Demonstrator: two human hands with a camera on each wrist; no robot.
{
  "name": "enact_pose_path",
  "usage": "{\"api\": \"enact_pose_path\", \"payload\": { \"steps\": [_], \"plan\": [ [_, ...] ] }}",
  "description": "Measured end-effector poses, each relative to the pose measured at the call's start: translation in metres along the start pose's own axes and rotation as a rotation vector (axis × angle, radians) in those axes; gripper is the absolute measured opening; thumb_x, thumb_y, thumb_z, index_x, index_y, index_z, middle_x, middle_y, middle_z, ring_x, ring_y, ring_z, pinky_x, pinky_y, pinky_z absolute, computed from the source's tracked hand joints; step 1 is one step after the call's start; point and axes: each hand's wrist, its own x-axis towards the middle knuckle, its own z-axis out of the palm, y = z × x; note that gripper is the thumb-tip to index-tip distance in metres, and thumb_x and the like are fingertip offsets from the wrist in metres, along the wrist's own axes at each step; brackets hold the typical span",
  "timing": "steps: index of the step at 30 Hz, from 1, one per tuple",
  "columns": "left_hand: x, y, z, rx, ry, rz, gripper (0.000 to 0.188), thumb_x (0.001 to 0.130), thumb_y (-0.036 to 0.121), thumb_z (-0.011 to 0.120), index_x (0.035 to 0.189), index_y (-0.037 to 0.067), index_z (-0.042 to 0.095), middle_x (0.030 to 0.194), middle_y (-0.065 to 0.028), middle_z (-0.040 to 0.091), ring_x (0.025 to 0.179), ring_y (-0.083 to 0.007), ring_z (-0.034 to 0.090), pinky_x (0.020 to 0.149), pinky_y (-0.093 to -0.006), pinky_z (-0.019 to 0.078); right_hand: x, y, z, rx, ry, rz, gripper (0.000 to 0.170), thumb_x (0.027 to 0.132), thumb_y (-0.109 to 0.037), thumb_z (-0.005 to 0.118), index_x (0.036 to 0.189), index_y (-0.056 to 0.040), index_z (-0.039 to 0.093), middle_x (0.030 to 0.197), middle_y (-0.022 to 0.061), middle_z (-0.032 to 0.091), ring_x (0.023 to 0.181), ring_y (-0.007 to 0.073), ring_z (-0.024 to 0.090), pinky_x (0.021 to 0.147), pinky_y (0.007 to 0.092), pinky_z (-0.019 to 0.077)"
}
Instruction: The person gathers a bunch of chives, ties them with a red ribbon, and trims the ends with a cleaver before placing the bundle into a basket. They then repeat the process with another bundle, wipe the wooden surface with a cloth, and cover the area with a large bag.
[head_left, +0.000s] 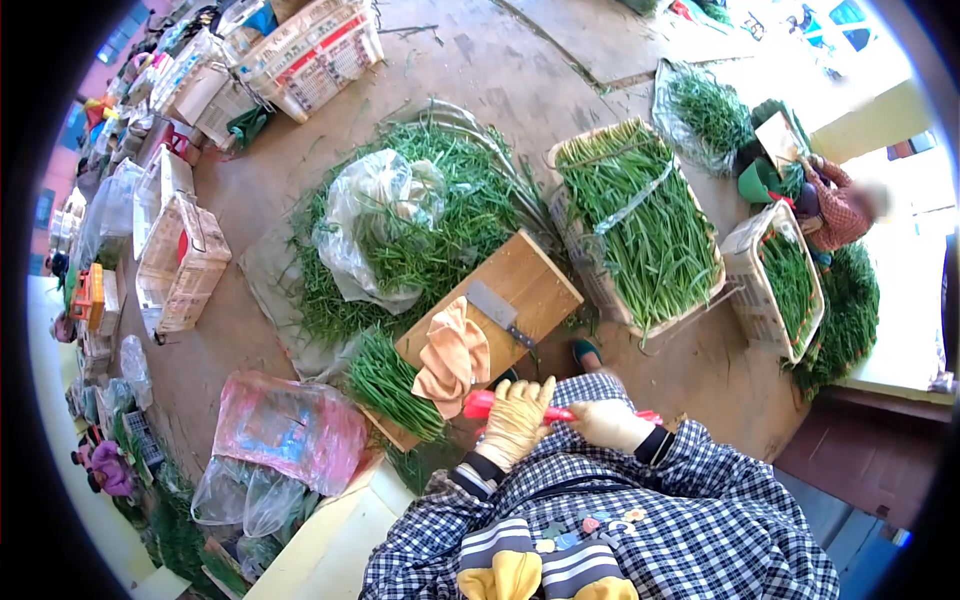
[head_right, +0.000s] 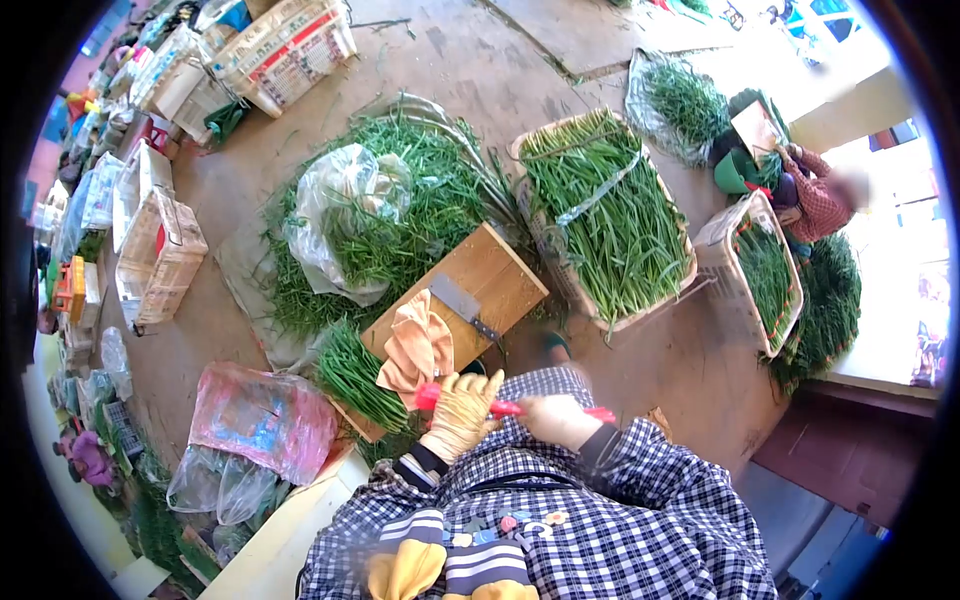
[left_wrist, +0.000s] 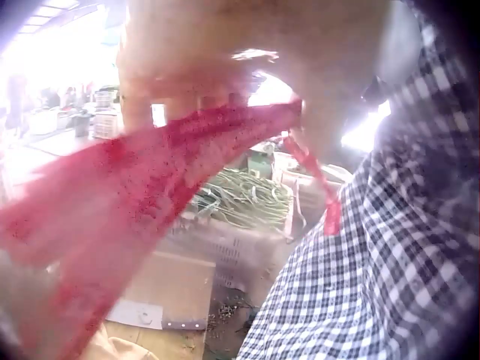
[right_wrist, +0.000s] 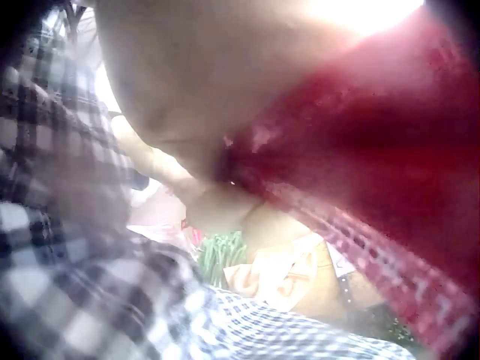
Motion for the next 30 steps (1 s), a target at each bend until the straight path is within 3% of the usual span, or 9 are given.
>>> {"api": "enact_pose_path", "payload": {
  "steps": [6, 12, 16, 18, 20, 21, 22, 26, 30],
  "plan": [
    [-0.045, -0.041, 0.027, -0.355, 0.359, -0.371, 0.078, 0.08, 0.032, 0.077, 0.145, 0.003, 0.046, 0.136, -0.0183, 0.055, 0.126, -0.0355, 0.052, 0.106, -0.0478, 0.0406, 0.002, 0.066, 0.005, 0.157, 0.12, 0.399, 0.033, 0.097, -0.038, 0.061, 0.109, -0.0084, 0.069, 0.096, 0.021, 0.072, 0.095, 0.0389, 0.069, 0.085, 0.0463, 0.054],
    [-0.107, -0.068, 0.091, -0.373, 0.066, -0.537, 0.072, 0.081, 0.028, 0.076, 0.14, 0.0, 0.048, 0.132, -0.0242, 0.056, 0.122, -0.0403, 0.055, 0.104, -0.0477, 0.0452, 0.013, 0.184, 0.067, 0.202, 0.159, 0.61, 0.04, 0.093, -0.04, 0.063, 0.116, -0.0078, 0.063, 0.099, 0.0222, 0.071, 0.096, 0.0414, 0.068, 0.085, 0.0505, 0.0528],
    [-0.116, -0.068, 0.115, -0.404, -0.108, -0.608, 0.072, 0.082, 0.035, 0.076, 0.14, 0.002, 0.05, 0.133, -0.0235, 0.057, 0.121, -0.0396, 0.056, 0.102, -0.047, 0.0466, 0.022, 0.225, 0.11, -0.073, 0.116, 0.684, 0.084, 0.085, -0.049, 0.073, 0.145, 0.0019, 0.043, 0.116, 0.0267, 0.067, 0.115, 0.0379, 0.063, 0.096, 0.046, 0.0511],
    [-0.12, -0.071, 0.122, -0.453, -0.261, -0.712, 0.072, 0.084, 0.041, 0.073, 0.139, 0.001, 0.051, 0.134, -0.0247, 0.057, 0.122, -0.0401, 0.057, 0.101, -0.0474, 0.0476, 0.026, 0.221, 0.114, 0.239, -0.059, 0.791, 0.081, 0.088, -0.047, 0.073, 0.143, 0.0052, 0.046, 0.119, 0.0255, 0.067, 0.117, 0.035, 0.063, 0.097, 0.0427, 0.0509],
    [-0.122, -0.072, 0.124, -0.538, -0.331, -0.728, 0.062, 0.088, 0.047, 0.068, 0.128, 0.0, 0.059, 0.124, -0.0284, 0.063, 0.114, -0.0437, 0.061, 0.097, -0.0471, 0.0497, 0.015, 0.219, 0.151, 0.633, 0.171, 0.456, 0.065, 0.094, -0.038, 0.07, 0.14, 0.0038, 0.051, 0.121, 0.0229, 0.068, 0.113, 0.0299, 0.066, 0.098, 0.0382, 0.0505],
    [-0.119, -0.072, 0.121, -0.627, -0.378, -0.736, 0.058, 0.089, 0.046, 0.067, 0.123, -0.001, 0.061, 0.118, -0.0285, 0.065, 0.109, -0.044, 0.063, 0.094, -0.047, 0.0507, 0.002, 0.154, 0.088, 0.899, 0.034, 0.633, 0.055, 0.098, -0.03, 0.068, 0.138, 0.0045, 0.053, 0.123, 0.021, 0.068, 0.111, 0.0264, 0.066, 0.098, 0.0356, 0.0496],
    [-0.117, -0.071, 0.118, -0.717, -0.426, -0.745, 0.055, 0.09, 0.046, 0.066, 0.118, -0.001, 0.064, 0.111, -0.0287, 0.068, 0.105, -0.0442, 0.065, 0.091, -0.0469, 0.0516, -0.009, 0.131, 0.1, 1.068, 0.309, 0.394, 0.031, 0.094, -0.022, 0.07, 0.116, -0.0005, 0.064, 0.088, 0.0037, 0.064, 0.083, 0.0165, 0.06, 0.078, 0.0339, 0.0514],
    [-0.103, -0.069, 0.103, -0.566, -0.482, -0.763, 0.048, 0.089, 0.045, 0.068, 0.111, 0.003, 0.066, 0.107, -0.0257, 0.07, 0.102, -0.0428, 0.067, 0.087, -0.0463, 0.0525, -0.032, 0.109, 0.099, 0.642, 0.133, 0.418, 0.063, 0.092, -0.044, 0.071, 0.134, 0.0014, 0.058, 0.121, 0.0258, 0.068, 0.114, 0.0368, 0.066, 0.097, 0.0419, 0.0515],
    [-0.113, -0.077, 0.1, -0.608, -0.457, -0.75, 0.041, 0.089, 0.041, 0.068, 0.111, 0.006, 0.066, 0.106, -0.0237, 0.071, 0.1, -0.0419, 0.067, 0.087, -0.0458, 0.0527, -0.028, 0.111, 0.107, 0.425, 0.179, 0.449, 0.036, 0.088, -0.03, 0.076, 0.11, -0.0022, 0.07, 0.104, 0.0205, 0.073, 0.093, 0.0327, 0.072, 0.084, 0.0387, 0.0556]
  ]
}}
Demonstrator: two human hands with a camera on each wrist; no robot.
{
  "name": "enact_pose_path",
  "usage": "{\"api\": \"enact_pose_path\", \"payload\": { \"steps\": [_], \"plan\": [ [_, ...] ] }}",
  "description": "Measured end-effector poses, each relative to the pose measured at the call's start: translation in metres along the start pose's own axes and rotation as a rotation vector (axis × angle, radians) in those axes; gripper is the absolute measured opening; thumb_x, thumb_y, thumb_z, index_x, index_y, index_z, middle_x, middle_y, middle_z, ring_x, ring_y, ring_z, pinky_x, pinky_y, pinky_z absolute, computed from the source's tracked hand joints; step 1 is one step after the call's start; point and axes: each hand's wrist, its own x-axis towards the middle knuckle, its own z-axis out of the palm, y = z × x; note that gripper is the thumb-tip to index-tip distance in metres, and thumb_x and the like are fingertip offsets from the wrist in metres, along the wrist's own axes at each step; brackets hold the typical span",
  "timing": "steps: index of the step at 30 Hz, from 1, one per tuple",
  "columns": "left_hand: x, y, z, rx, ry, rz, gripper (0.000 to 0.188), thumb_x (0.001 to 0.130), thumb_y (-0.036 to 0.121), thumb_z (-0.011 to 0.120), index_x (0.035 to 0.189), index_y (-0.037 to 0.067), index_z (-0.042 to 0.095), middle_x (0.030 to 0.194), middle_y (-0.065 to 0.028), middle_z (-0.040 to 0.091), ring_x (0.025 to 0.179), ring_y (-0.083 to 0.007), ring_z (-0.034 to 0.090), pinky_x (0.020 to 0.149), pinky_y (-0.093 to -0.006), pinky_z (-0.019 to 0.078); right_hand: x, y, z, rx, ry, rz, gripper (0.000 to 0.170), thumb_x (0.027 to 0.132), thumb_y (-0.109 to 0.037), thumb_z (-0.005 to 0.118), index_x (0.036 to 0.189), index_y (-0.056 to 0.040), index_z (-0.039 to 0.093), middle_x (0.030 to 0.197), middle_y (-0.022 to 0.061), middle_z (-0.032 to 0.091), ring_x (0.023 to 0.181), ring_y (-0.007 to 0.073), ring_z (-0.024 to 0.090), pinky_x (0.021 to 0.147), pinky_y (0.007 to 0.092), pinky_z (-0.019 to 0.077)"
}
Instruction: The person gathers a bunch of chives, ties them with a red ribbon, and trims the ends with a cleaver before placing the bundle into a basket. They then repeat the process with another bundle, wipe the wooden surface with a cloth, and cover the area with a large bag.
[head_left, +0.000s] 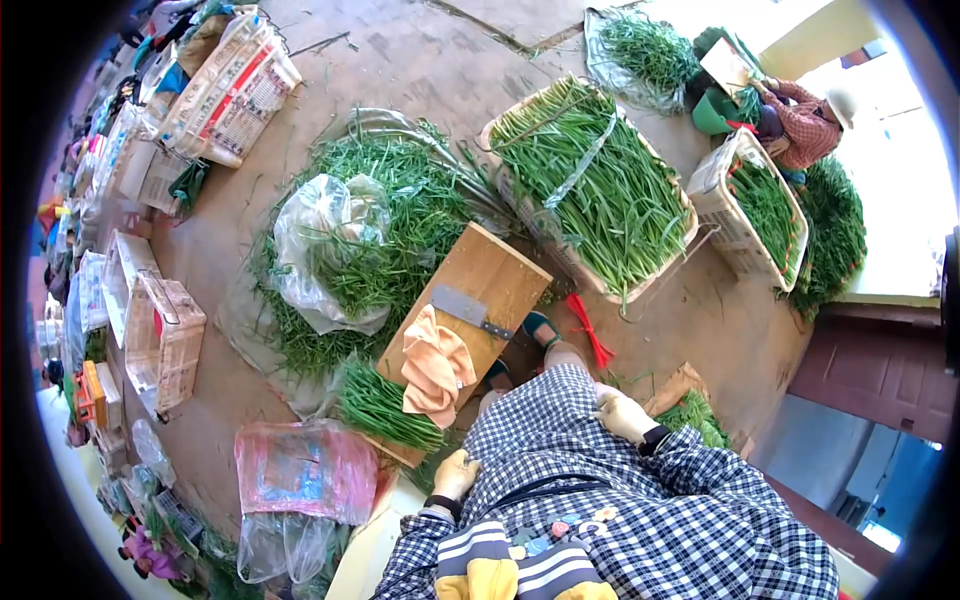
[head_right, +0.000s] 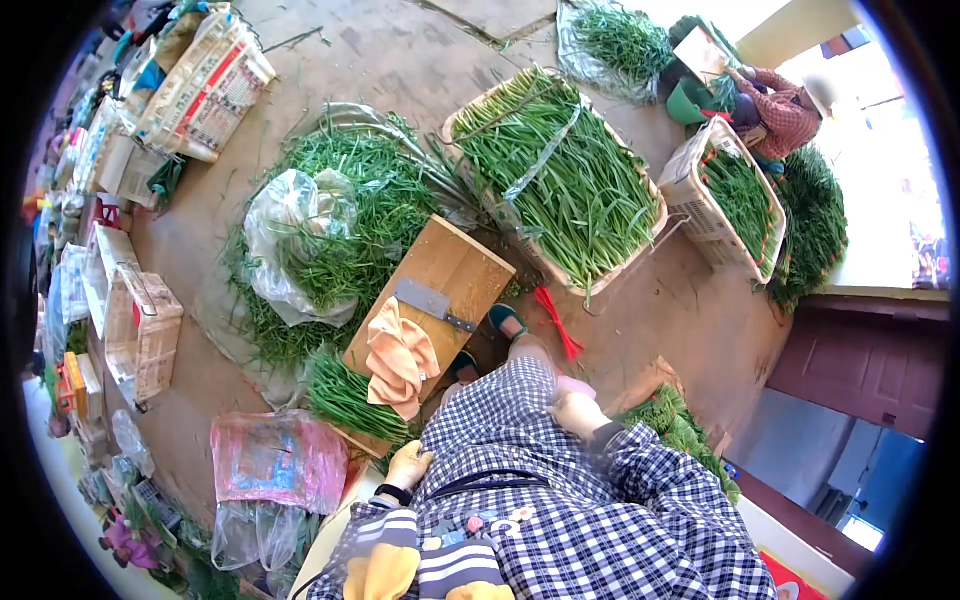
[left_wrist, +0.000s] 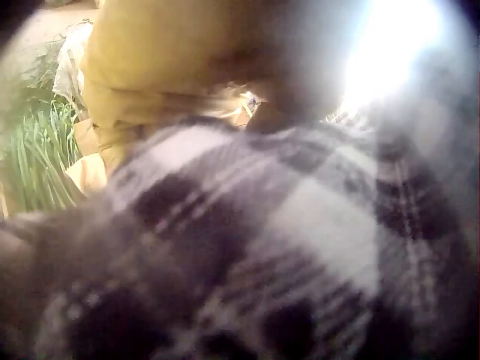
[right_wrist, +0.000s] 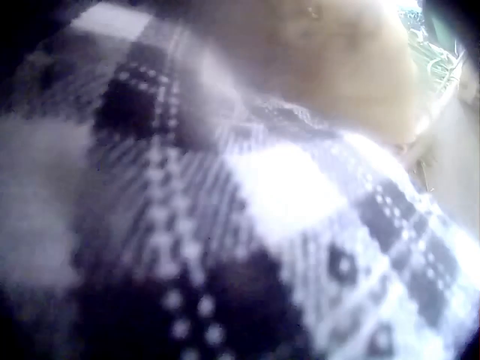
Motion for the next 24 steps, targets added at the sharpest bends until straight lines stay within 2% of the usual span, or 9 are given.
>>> {"api": "enact_pose_path", "payload": {
  "steps": [1, 5, 9, 12, 14, 19, 22, 23, 24],
  "plan": [
    [0.003, -0.008, 0.005, -0.019, -0.016, 0.022, 0.037, 0.09, 0.038, 0.068, 0.111, 0.008, 0.067, 0.104, -0.0234, 0.071, 0.098, -0.0419, 0.068, 0.085, -0.046, 0.0528, -0.006, -0.01, -0.008, 0.006, 0.042, -0.003, 0.028, 0.086, -0.027, 0.077, 0.101, -0.0029, 0.073, 0.096, 0.0193, 0.073, 0.086, 0.0314, 0.072, 0.08, 0.0378, 0.0562],
    [-0.013, -0.018, 0.014, -0.059, 0.046, 0.175, 0.029, 0.09, 0.032, 0.068, 0.108, 0.009, 0.067, 0.094, -0.0233, 0.07, 0.09, -0.0418, 0.068, 0.078, -0.0467, 0.0529, -0.022, -0.022, -0.035, -0.001, -0.02, -0.054, 0.023, 0.087, -0.023, 0.075, 0.099, -0.0042, 0.071, 0.083, 0.0149, 0.072, 0.08, 0.0286, 0.071, 0.074, 0.0381, 0.0562],
    [-0.041, -0.006, 0.003, -0.127, -0.053, 0.356, 0.029, 0.09, 0.027, 0.069, 0.11, 0.006, 0.066, 0.095, -0.0223, 0.07, 0.088, -0.0424, 0.067, 0.076, -0.0443, 0.0534, -0.046, -0.013, -0.068, 0.063, -0.175, -0.017, 0.02, 0.088, -0.022, 0.074, 0.098, -0.0055, 0.07, 0.083, 0.0093, 0.073, 0.073, 0.0202, 0.068, 0.068, 0.0334, 0.0549],
    [-0.054, 0.015, -0.011, -0.176, -0.153, 0.412, 0.027, 0.09, 0.023, 0.068, 0.11, 0.004, 0.065, 0.1, -0.0219, 0.07, 0.092, -0.0415, 0.067, 0.077, -0.044, 0.0534, -0.063, -0.067, -0.117, -0.04, -0.493, 0.202, 0.021, 0.09, -0.022, 0.073, 0.105, -0.0069, 0.072, 0.086, 0.0066, 0.072, 0.078, 0.0178, 0.067, 0.071, 0.0313, 0.0541],
    [-0.056, 0.02, 0.002, -0.244, -0.12, 0.497, 0.023, 0.092, 0.023, 0.064, 0.106, 0.005, 0.066, 0.097, -0.022, 0.069, 0.092, -0.0415, 0.066, 0.078, -0.0462, 0.0524, -0.037, 0.035, -0.089, -0.04, -0.588, -0.264, 0.023, 0.092, -0.021, 0.07, 0.11, -0.0068, 0.072, 0.088, 0.0064, 0.072, 0.082, 0.017, 0.067, 0.073, 0.0305, 0.0542],
    [-0.056, 0.051, 0.024, -0.177, -0.15, 0.46, 0.024, 0.091, 0.028, 0.063, 0.105, 0.008, 0.067, 0.096, -0.0197, 0.07, 0.089, -0.0391, 0.067, 0.077, -0.0466, 0.0525, -0.038, -0.024, -0.115, -0.123, -0.796, -0.221, 0.029, 0.09, -0.018, 0.067, 0.113, 0.0, 0.07, 0.103, 0.0146, 0.072, 0.096, 0.0251, 0.068, 0.085, 0.0335, 0.0534],
    [-0.069, 0.05, 0.033, -0.139, -0.239, 0.391, 0.031, 0.093, 0.021, 0.06, 0.119, 0.006, 0.067, 0.111, -0.0191, 0.071, 0.101, -0.0379, 0.068, 0.087, -0.0443, 0.054, -0.035, -0.053, -0.13, -0.19, -0.893, 0.077, 0.031, 0.091, -0.02, 0.063, 0.115, -0.0009, 0.069, 0.111, 0.0171, 0.072, 0.098, 0.0273, 0.068, 0.088, 0.0356, 0.0522],
    [-0.073, 0.052, 0.031, -0.157, -0.223, 0.377, 0.031, 0.093, 0.021, 0.06, 0.119, 0.006, 0.067, 0.111, -0.0191, 0.071, 0.101, -0.0379, 0.068, 0.087, -0.0443, 0.054, -0.032, -0.043, -0.13, -0.255, -0.894, -0.061, 0.028, 0.092, -0.018, 0.066, 0.114, -0.0024, 0.071, 0.099, 0.0089, 0.073, 0.089, 0.017, 0.065, 0.082, 0.032, 0.0527],
    [-0.078, 0.056, 0.025, -0.114, -0.282, 0.354, 0.031, 0.093, 0.019, 0.059, 0.12, 0.006, 0.067, 0.111, -0.0192, 0.071, 0.101, -0.0381, 0.068, 0.088, -0.0444, 0.0538, -0.03, -0.041, -0.131, -0.256, -0.936, -0.122, 0.027, 0.091, -0.018, 0.066, 0.113, -0.0026, 0.07, 0.099, 0.0083, 0.073, 0.088, 0.0173, 0.065, 0.079, 0.0324, 0.0525]
  ]
}}
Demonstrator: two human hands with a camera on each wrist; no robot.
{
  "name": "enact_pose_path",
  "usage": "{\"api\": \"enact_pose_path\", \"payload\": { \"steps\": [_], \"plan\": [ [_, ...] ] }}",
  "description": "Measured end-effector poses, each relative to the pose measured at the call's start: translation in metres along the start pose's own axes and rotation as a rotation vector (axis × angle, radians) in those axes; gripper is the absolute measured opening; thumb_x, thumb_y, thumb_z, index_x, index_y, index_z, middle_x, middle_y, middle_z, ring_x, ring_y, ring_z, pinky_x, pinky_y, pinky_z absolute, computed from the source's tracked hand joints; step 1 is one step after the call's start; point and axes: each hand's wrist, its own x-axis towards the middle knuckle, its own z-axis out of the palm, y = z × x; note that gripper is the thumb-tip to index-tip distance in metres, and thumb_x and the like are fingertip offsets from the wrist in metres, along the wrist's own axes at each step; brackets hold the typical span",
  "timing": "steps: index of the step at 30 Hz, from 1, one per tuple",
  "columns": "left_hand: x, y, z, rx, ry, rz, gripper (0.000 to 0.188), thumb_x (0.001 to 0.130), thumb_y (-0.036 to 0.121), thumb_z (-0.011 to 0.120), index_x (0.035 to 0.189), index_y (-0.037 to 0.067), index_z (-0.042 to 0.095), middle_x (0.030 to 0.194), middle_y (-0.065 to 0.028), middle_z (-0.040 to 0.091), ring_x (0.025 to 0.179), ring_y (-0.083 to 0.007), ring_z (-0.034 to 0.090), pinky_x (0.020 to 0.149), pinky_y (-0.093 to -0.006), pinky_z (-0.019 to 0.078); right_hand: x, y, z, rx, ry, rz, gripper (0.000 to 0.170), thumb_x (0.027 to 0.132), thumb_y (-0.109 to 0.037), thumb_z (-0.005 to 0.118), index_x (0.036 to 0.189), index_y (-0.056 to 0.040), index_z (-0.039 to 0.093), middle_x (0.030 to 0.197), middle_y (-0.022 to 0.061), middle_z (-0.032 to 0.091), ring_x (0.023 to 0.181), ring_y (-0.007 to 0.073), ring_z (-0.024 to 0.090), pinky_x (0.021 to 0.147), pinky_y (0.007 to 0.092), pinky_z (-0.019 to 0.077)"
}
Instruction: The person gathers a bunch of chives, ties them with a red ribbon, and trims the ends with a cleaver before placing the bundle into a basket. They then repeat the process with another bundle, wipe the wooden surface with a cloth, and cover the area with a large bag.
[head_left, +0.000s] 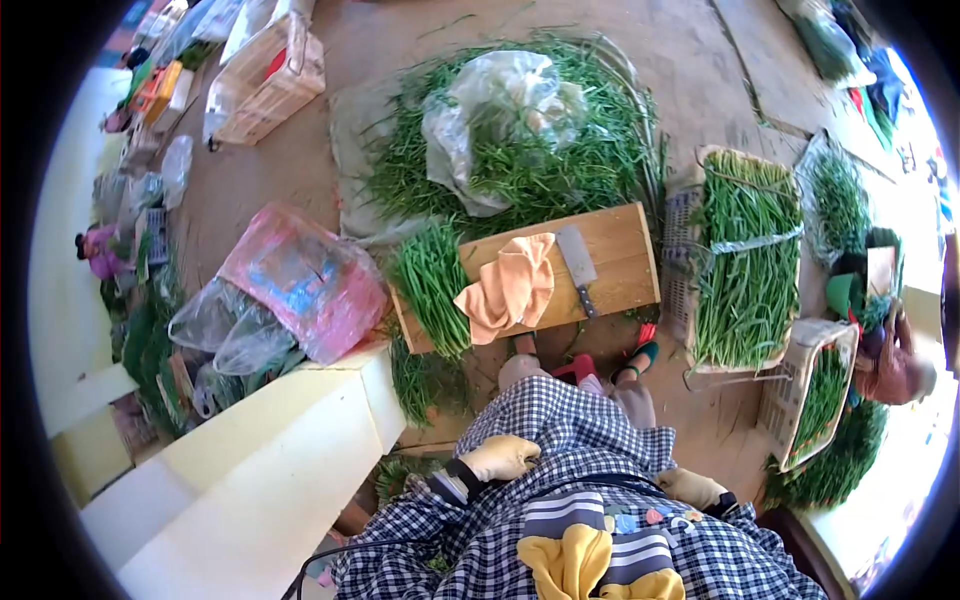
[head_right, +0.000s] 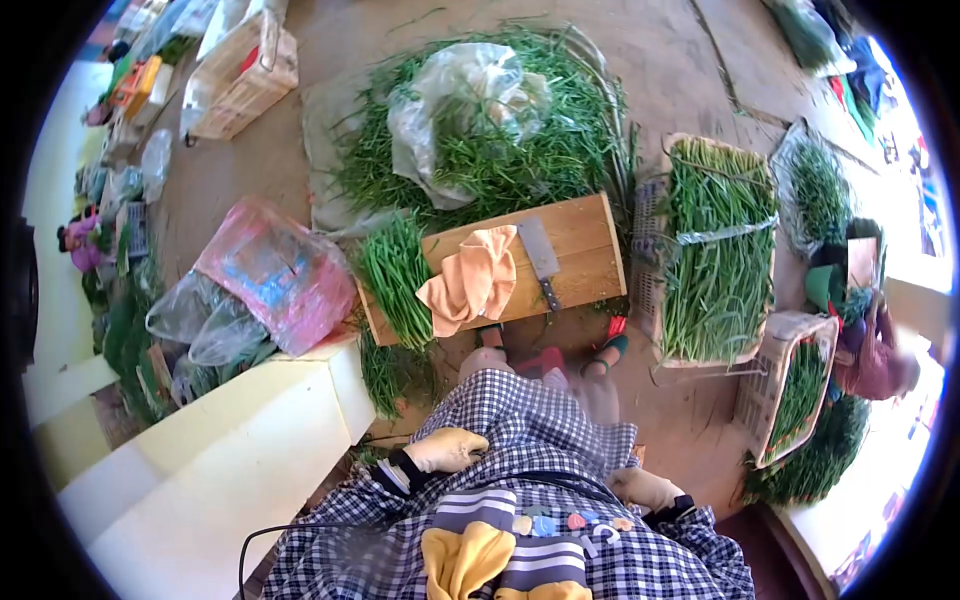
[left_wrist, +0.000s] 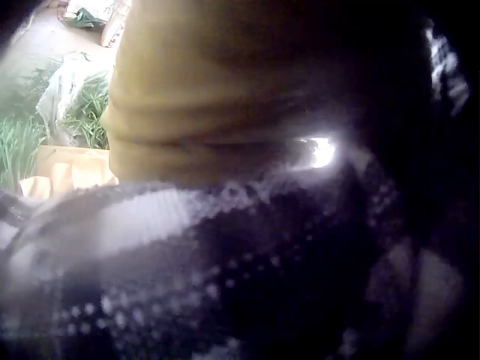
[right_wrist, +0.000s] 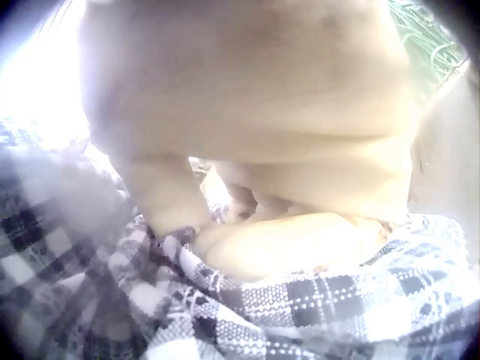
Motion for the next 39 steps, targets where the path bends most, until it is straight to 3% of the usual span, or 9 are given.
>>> {"api": "enact_pose_path", "payload": {
  "steps": [5, 10, 17, 20, 22, 24, 26, 29, 39],
  "plan": [
    [0.004, -0.021, -0.01, -0.033, -0.048, 0.08, 0.03, 0.086, 0.013, 0.055, 0.113, 0.008, 0.068, 0.105, -0.0194, 0.071, 0.096, -0.0381, 0.068, 0.084, -0.0457, 0.0534, 0.008, 0.006, 0.012, 0.254, -0.074, -0.069, 0.026, 0.092, -0.015, 0.065, 0.112, 0.0004, 0.069, 0.097, 0.0074, 0.073, 0.086, 0.0167, 0.063, 0.08, 0.0316, 0.0507],
    [-0.017, -0.037, -0.032, -0.118, -0.177, 0.068, 0.031, 0.086, 0.023, 0.062, 0.109, 0.005, 0.072, 0.106, -0.0195, 0.072, 0.1, -0.0362, 0.068, 0.087, -0.0431, 0.0529, -0.008, -0.067, 0.003, 0.003, -0.067, 0.005, 0.027, 0.089, -0.011, 0.066, 0.114, 0.0011, 0.067, 0.1, 0.01, 0.072, 0.089, 0.0163, 0.063, 0.082, 0.0318, 0.0499],
    [-0.01, -0.071, 0.0, -0.32, -0.18, 0.153, 0.04, 0.086, 0.042, 0.066, 0.099, 0.005, 0.069, 0.093, -0.0176, 0.071, 0.089, -0.0364, 0.069, 0.076, -0.0452, 0.0523, 0.041, -0.049, -0.002, -0.014, -0.262, 0.023, 0.026, 0.094, -0.019, 0.055, 0.109, -0.0004, 0.063, 0.095, 0.0196, 0.067, 0.087, 0.0368, 0.063, 0.081, 0.0434, 0.05],
    [0.007, -0.089, 0.029, -0.284, -0.089, 0.124, 0.031, 0.081, 0.04, 0.068, 0.088, 0.01, 0.066, 0.082, -0.0129, 0.068, 0.078, -0.0356, 0.067, 0.068, -0.0448, 0.0508, 0.099, -0.06, -0.04, -0.245, -0.589, 0.035, 0.029, 0.095, -0.018, 0.054, 0.117, -0.0023, 0.065, 0.098, 0.0208, 0.068, 0.093, 0.0356, 0.066, 0.085, 0.0413, 0.0522],
    [0.021, -0.102, 0.044, -0.27, -0.085, 0.087, 0.028, 0.095, 0.032, 0.053, 0.107, 0.013, 0.069, 0.092, -0.0129, 0.073, 0.086, -0.032, 0.07, 0.078, -0.0409, 0.0526, 0.161, 0.022, -0.063, -0.149, -0.553, -0.697, 0.026, 0.096, -0.017, 0.056, 0.116, -0.0033, 0.067, 0.097, 0.0191, 0.068, 0.093, 0.0327, 0.066, 0.086, 0.039, 0.0526],
    [0.039, -0.072, -0.015, -0.308, -0.174, 0.021, 0.023, 0.095, 0.029, 0.056, 0.105, 0.013, 0.069, 0.089, -0.0106, 0.073, 0.082, -0.0302, 0.07, 0.075, -0.0393, 0.0538, 0.226, -0.006, -0.1, -0.826, 0.125, -0.904, 0.022, 0.097, -0.017, 0.058, 0.111, -0.0034, 0.068, 0.096, 0.016, 0.069, 0.091, 0.0309, 0.067, 0.084, 0.0375, 0.0532],
    [0.063, -0.067, -0.016, -0.524, 0.105, -0.017, 0.015, 0.093, 0.024, 0.064, 0.099, 0.011, 0.069, 0.084, -0.0075, 0.072, 0.076, -0.0241, 0.07, 0.069, -0.0346, 0.054, 0.239, -0.097, -0.119, -0.075, 0.335, -0.245, 0.024, 0.098, -0.016, 0.06, 0.114, -0.0008, 0.067, 0.09, 0.0132, 0.069, 0.085, 0.0287, 0.067, 0.078, 0.0328, 0.0545],
    [0.114, -0.062, -0.011, -0.609, 0.348, -0.106, 0.019, 0.092, 0.026, 0.067, 0.095, 0.007, 0.067, 0.08, -0.0087, 0.07, 0.07, -0.0257, 0.068, 0.063, -0.0352, 0.0516, 0.289, -0.095, -0.118, -0.193, 0.352, -0.273, 0.022, 0.096, -0.018, 0.059, 0.113, -0.0075, 0.068, 0.1, 0.0134, 0.071, 0.09, 0.0327, 0.069, 0.083, 0.0369, 0.0555],
    [0.233, -0.102, 0.021, -0.486, 0.211, 0.072, 0.026, 0.095, 0.034, 0.061, 0.095, 0.008, 0.068, 0.085, -0.013, 0.07, 0.081, -0.0343, 0.068, 0.071, -0.0452, 0.0531, 0.496, 0.012, -0.014, -0.815, -0.019, -0.196, 0.026, 0.084, -0.026, 0.063, 0.101, -0.007, 0.068, 0.094, 0.0173, 0.073, 0.089, 0.0374, 0.071, 0.077, 0.0497, 0.0558]
  ]
}}
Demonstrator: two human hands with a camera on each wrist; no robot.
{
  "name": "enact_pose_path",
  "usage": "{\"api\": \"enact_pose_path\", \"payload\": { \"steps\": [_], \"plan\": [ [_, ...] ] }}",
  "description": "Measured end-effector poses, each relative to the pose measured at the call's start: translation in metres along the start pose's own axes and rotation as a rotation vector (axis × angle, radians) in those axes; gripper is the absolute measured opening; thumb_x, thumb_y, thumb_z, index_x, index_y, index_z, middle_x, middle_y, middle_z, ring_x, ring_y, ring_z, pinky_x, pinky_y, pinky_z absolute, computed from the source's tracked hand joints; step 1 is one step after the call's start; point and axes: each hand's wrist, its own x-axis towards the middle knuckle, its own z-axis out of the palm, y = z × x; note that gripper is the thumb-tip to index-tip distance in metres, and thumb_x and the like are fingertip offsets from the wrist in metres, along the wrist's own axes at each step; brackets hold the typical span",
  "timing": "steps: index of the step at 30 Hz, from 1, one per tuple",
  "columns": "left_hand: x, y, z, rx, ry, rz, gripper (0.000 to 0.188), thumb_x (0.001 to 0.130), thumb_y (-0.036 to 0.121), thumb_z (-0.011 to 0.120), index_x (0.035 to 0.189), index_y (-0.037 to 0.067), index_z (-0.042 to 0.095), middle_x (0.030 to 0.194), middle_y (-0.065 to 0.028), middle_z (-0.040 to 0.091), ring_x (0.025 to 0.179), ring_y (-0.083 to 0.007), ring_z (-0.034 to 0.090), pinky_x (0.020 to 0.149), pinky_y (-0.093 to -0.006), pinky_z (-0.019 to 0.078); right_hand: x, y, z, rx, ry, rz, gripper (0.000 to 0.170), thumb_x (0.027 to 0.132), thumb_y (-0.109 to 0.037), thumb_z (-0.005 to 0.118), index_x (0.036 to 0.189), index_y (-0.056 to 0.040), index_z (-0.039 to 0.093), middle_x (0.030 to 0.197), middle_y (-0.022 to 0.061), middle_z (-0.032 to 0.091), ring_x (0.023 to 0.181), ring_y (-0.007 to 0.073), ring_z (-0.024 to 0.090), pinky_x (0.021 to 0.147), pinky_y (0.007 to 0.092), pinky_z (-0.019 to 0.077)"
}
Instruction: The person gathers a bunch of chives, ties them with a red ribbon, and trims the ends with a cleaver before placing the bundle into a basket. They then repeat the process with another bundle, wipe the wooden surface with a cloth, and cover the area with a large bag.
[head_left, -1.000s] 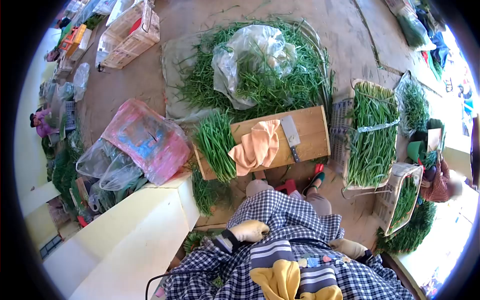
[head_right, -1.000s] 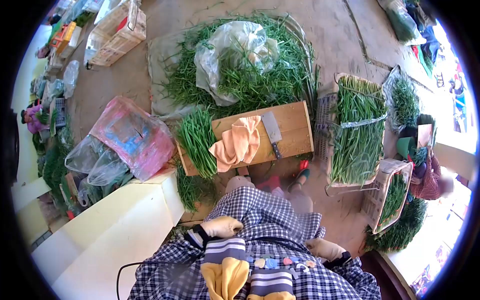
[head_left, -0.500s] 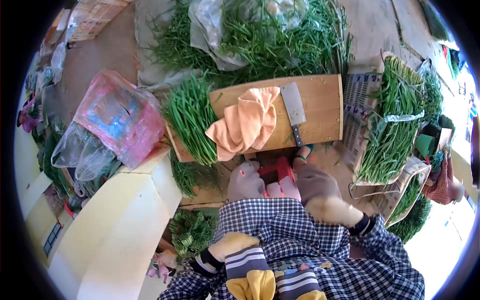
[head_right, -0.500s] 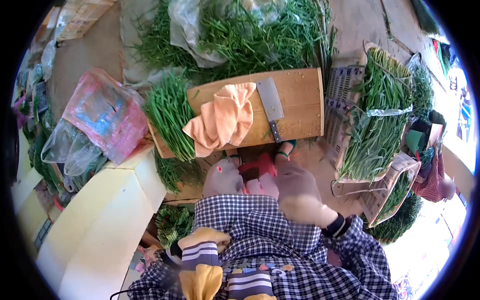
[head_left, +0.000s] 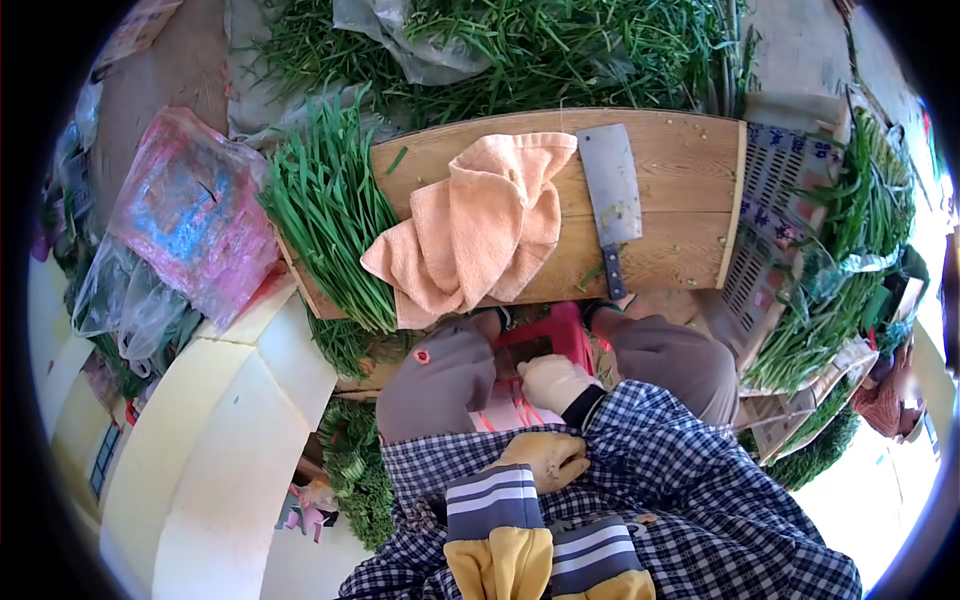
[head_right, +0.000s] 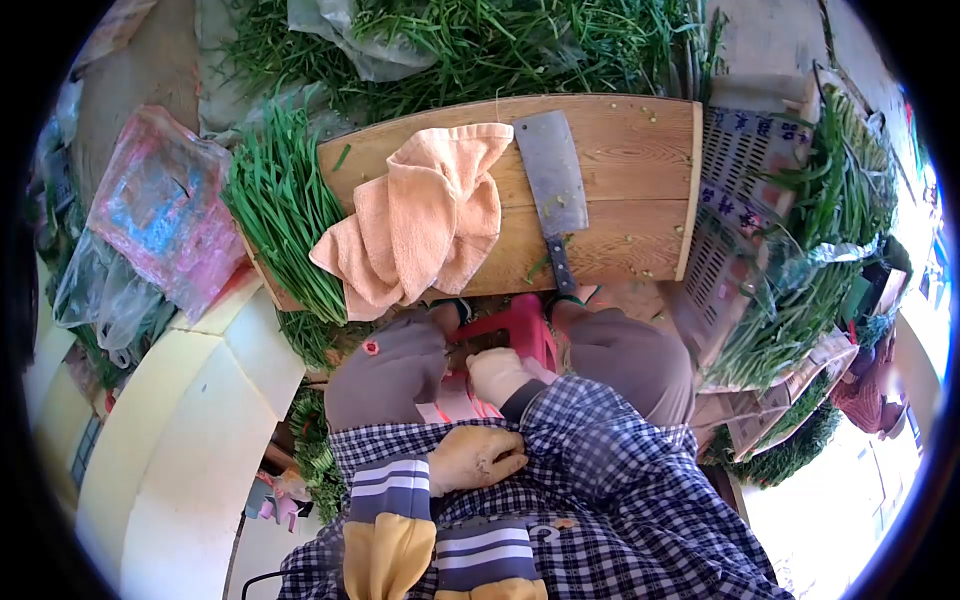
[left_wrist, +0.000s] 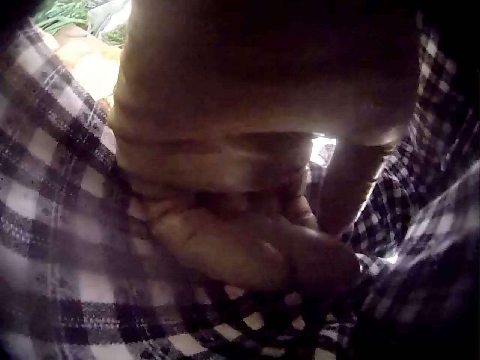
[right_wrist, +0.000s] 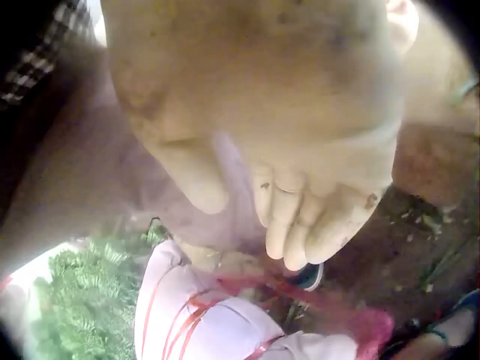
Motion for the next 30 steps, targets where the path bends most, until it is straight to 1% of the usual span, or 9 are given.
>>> {"api": "enact_pose_path", "payload": {
  "steps": [6, 8, 11, 12, 13, 15, 23, 28, 30],
  "plan": [
    [0.027, -0.035, -0.012, -0.053, -0.062, -0.038, 0.03, 0.096, 0.038, 0.06, 0.097, 0.009, 0.067, 0.089, -0.0137, 0.071, 0.082, -0.0346, 0.068, 0.07, -0.046, 0.0525, 0.036, 0.017, 0.046, -0.071, -0.188, 0.012, 0.037, 0.079, -0.029, 0.068, 0.108, -0.0075, 0.074, 0.098, 0.0196, 0.074, 0.092, 0.0361, 0.073, 0.078, 0.0493, 0.0563],
    [0.033, -0.035, -0.018, -0.007, -0.018, -0.019, 0.03, 0.096, 0.039, 0.06, 0.097, 0.009, 0.067, 0.09, -0.0134, 0.071, 0.083, -0.0351, 0.068, 0.071, -0.0462, 0.0529, 0.046, 0.024, 0.039, -0.11, -0.465, -0.064, 0.035, 0.081, -0.03, 0.069, 0.106, -0.0078, 0.076, 0.097, 0.0194, 0.075, 0.094, 0.0378, 0.073, 0.075, 0.0492, 0.0585],
    [0.043, -0.035, -0.025, 0.122, 0.02, 0.049, 0.031, 0.097, 0.039, 0.058, 0.098, 0.01, 0.068, 0.092, -0.0124, 0.071, 0.086, -0.0359, 0.069, 0.073, -0.0473, 0.0544, 0.059, 0.026, 0.036, -0.14, -0.34, -0.12, 0.034, 0.083, -0.028, 0.068, 0.108, -0.0075, 0.077, 0.1, 0.0199, 0.075, 0.095, 0.037, 0.073, 0.075, 0.049, 0.0586],
    [0.045, -0.034, -0.027, 0.132, 0.048, 0.084, 0.031, 0.097, 0.039, 0.058, 0.097, 0.01, 0.068, 0.091, -0.0121, 0.071, 0.085, -0.0359, 0.069, 0.072, -0.0471, 0.0544, 0.069, 0.028, 0.04, -0.166, -0.448, -0.099, 0.032, 0.086, -0.026, 0.064, 0.109, -0.0074, 0.077, 0.102, 0.0201, 0.075, 0.096, 0.0367, 0.073, 0.076, 0.0486, 0.0587],
    [0.046, -0.036, -0.026, 0.144, 0.074, 0.119, 0.03, 0.096, 0.039, 0.058, 0.095, 0.01, 0.068, 0.091, -0.0118, 0.071, 0.084, -0.0358, 0.068, 0.071, -0.0469, 0.0545, 0.08, 0.037, 0.053, -0.171, -0.434, -0.144, 0.035, 0.087, -0.029, 0.065, 0.113, -0.0084, 0.076, 0.105, 0.018, 0.075, 0.096, 0.0362, 0.073, 0.078, 0.0484, 0.0582],
    [0.049, -0.046, -0.022, 0.217, 0.102, 0.159, 0.03, 0.096, 0.038, 0.058, 0.094, 0.009, 0.067, 0.09, -0.0117, 0.071, 0.082, -0.0359, 0.068, 0.071, -0.0464, 0.0544, 0.163, 0.091, 0.189, -0.049, -0.244, -0.139, 0.034, 0.092, -0.033, 0.061, 0.115, -0.0147, 0.076, 0.118, 0.0127, 0.073, 0.107, 0.0345, 0.07, 0.085, 0.0418, 0.0573],
    [0.034, -0.081, 0.018, 0.381, 0.25, 0.459, 0.027, 0.095, 0.032, 0.06, 0.095, 0.006, 0.068, 0.09, -0.0163, 0.071, 0.083, -0.0366, 0.068, 0.074, -0.0458, 0.0534, 0.206, 0.097, 0.139, -0.391, 0.082, 0.04, 0.023, 0.092, -0.031, 0.063, 0.099, -0.0114, 0.073, 0.08, 0.0048, 0.068, 0.069, 0.0247, 0.063, 0.064, 0.0387, 0.0516],
    [0.015, -0.098, 0.024, 0.186, 0.133, 0.623, 0.026, 0.102, 0.025, 0.059, 0.098, 0.001, 0.067, 0.082, -0.0041, 0.067, 0.078, -0.0129, 0.066, 0.067, -0.0262, 0.0529, 0.134, 0.084, 0.077, -0.343, 0.32, 0.05, 0.022, 0.092, -0.029, 0.063, 0.1, -0.0106, 0.072, 0.076, 0.0055, 0.069, 0.065, 0.0239, 0.064, 0.061, 0.038, 0.052],
    [0.007, -0.103, 0.034, -0.113, 0.182, 0.528, 0.023, 0.103, 0.024, 0.058, 0.1, 0.003, 0.066, 0.083, -0.0013, 0.066, 0.074, -0.0102, 0.063, 0.065, -0.0225, 0.0512, 0.09, 0.073, 0.058, -0.264, 0.38, 0.015, 0.023, 0.092, -0.028, 0.063, 0.104, -0.0106, 0.071, 0.08, 0.0072, 0.07, 0.069, 0.025, 0.066, 0.062, 0.0381, 0.0531]
  ]
}}
